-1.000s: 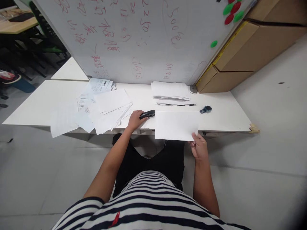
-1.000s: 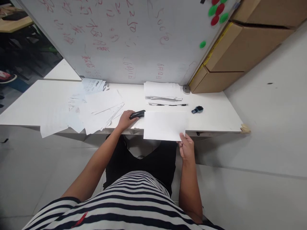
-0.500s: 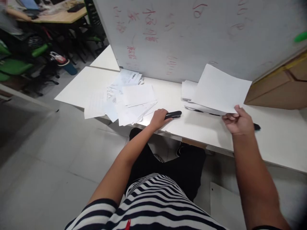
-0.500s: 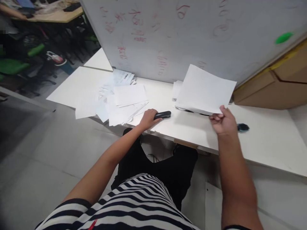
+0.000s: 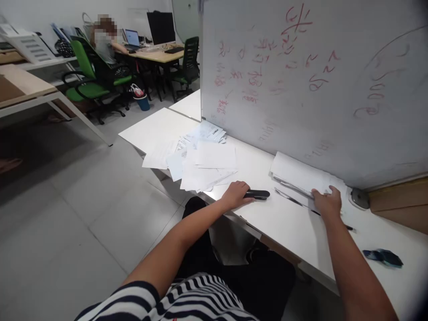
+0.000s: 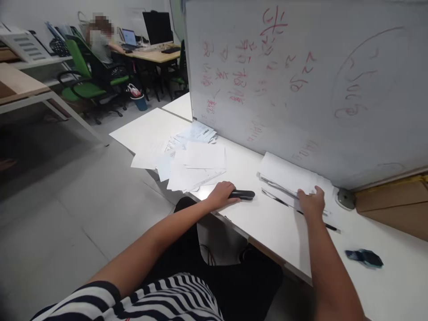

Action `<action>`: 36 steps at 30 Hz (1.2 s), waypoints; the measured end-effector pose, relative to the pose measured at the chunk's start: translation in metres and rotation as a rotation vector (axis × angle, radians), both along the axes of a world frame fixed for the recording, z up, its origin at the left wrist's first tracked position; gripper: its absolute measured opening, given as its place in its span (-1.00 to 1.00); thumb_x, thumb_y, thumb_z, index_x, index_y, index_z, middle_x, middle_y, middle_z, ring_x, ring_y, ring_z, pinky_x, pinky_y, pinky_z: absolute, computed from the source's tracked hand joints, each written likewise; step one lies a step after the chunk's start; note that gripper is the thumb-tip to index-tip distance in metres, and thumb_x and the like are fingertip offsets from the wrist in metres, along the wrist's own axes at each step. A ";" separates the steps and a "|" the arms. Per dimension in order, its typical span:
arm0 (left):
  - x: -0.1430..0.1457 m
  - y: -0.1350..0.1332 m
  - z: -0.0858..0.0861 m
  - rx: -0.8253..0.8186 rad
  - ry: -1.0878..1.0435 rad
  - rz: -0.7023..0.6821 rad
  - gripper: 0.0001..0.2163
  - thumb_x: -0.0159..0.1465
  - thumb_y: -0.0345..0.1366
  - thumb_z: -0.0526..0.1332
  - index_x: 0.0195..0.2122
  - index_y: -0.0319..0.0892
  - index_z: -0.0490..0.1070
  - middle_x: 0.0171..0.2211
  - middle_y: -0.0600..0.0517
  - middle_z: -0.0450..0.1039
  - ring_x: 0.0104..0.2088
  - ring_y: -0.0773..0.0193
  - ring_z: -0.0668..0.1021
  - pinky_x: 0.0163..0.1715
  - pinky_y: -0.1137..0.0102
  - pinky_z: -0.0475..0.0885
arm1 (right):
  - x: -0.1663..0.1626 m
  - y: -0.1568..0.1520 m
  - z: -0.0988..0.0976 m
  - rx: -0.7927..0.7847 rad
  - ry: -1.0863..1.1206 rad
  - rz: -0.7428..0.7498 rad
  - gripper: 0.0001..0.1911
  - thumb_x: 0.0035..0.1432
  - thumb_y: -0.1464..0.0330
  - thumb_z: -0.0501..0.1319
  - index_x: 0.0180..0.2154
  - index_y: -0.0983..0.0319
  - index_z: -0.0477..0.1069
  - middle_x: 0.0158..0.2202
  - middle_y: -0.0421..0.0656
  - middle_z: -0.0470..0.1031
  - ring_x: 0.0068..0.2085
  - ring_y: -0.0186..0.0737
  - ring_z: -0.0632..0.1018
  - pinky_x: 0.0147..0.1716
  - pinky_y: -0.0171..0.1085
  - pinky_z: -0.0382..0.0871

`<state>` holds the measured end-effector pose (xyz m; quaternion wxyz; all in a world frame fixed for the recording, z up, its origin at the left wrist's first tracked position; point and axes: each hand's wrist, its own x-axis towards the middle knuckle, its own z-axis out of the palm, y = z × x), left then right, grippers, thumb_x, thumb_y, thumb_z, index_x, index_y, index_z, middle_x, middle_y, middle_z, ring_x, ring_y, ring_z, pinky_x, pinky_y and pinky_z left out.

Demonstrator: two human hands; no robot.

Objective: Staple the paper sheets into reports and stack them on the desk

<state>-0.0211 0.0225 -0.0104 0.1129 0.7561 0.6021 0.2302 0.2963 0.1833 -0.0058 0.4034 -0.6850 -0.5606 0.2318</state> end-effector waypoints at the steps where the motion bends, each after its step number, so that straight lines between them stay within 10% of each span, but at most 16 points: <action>1: 0.000 -0.001 0.000 0.005 -0.002 0.004 -0.64 0.24 0.08 0.13 -0.18 -0.12 0.33 -0.16 -0.08 0.40 -0.12 0.08 0.42 -0.15 0.21 0.29 | -0.001 -0.003 -0.002 -0.024 -0.045 -0.056 -0.30 -0.16 0.25 0.33 0.06 0.29 0.27 -0.18 0.10 0.43 -0.11 0.13 0.44 -0.11 0.02 0.22; 8: -0.001 -0.001 -0.004 0.040 0.004 0.003 -0.63 0.21 0.11 0.15 -0.21 -0.11 0.33 -0.18 -0.07 0.41 -0.15 0.10 0.44 -0.19 0.22 0.31 | -0.022 -0.062 -0.003 -0.001 -0.195 0.062 -0.14 -0.05 0.11 0.23 0.25 0.28 0.09 0.33 0.23 -0.20 -0.07 0.09 0.51 0.04 -0.01 0.28; 18: -0.001 -0.003 -0.003 0.086 -0.009 0.027 -0.69 0.22 0.00 0.20 -0.19 -0.14 0.38 -0.21 -0.03 0.41 -0.17 0.14 0.43 -0.19 0.26 0.30 | -0.024 -0.145 -0.034 -0.060 -0.801 0.211 -0.41 0.30 0.17 -0.22 0.18 0.33 0.24 0.28 0.11 0.15 0.29 0.08 0.15 0.18 0.10 0.03; 36: -0.001 -0.014 0.006 0.103 0.006 -0.032 -0.65 0.33 0.02 0.02 -0.19 -0.16 0.39 -0.21 -0.05 0.46 -0.15 0.15 0.46 -0.14 0.26 0.32 | -0.025 -0.148 -0.037 -0.045 -0.759 0.213 -0.43 0.31 0.15 -0.17 0.19 0.28 0.25 0.30 0.06 0.14 0.30 0.02 0.14 0.21 0.07 0.00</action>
